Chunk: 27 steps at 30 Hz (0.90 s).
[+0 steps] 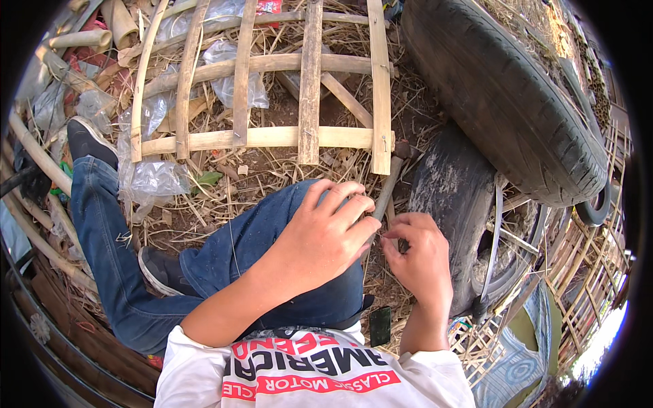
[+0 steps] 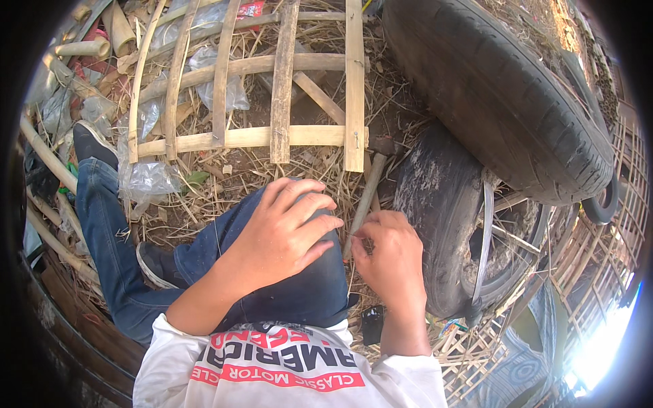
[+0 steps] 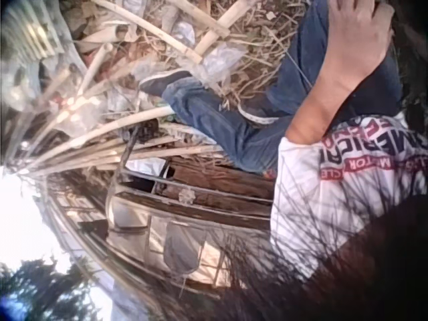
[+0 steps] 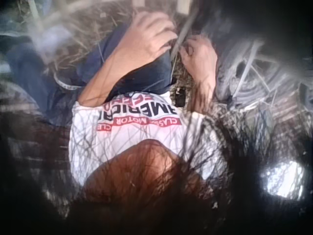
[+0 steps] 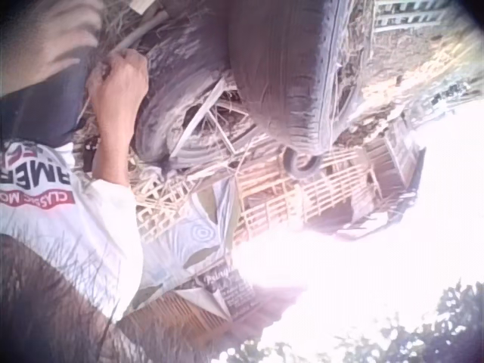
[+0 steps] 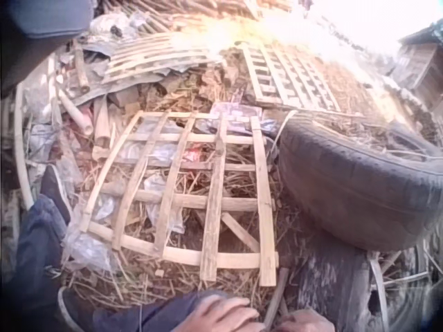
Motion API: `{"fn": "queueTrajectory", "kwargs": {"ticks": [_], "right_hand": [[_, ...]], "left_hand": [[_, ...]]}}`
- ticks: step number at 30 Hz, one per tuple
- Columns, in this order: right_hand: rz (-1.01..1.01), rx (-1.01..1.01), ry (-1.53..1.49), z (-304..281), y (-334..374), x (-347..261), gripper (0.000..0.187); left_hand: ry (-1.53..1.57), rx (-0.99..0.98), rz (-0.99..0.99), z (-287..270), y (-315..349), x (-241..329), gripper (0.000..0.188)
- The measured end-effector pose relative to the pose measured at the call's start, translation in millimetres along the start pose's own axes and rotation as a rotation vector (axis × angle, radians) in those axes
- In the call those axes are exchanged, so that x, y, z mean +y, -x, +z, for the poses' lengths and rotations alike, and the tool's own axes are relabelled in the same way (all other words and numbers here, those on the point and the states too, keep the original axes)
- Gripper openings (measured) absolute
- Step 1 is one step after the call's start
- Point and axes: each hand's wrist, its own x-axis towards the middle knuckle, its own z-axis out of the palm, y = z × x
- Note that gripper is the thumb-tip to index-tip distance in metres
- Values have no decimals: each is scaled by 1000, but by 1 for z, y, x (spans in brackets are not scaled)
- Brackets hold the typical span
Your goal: The person constructs a wooden grid by hand-placing bamboo strips across a frame and securing them with nails using a hammer.
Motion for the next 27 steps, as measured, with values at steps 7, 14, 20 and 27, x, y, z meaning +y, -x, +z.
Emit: {"fn": "queueTrajectory", "kwargs": {"ticks": [7,14,20,27], "right_hand": [[319,-179,-142,7,21,28,8],[202,-75,-396,6,-1,9,13],[173,-77,-351,-7,-2,-3,17],[154,-53,-424,-14,-18,-13,16]], "left_hand": [[-23,108,-128,-24,8,-26,31],[-44,-16,-7,-4,-7,-5,34],[-180,-52,150,16,-20,7,11],[-259,-144,201,0,-34,-3,10]]}}
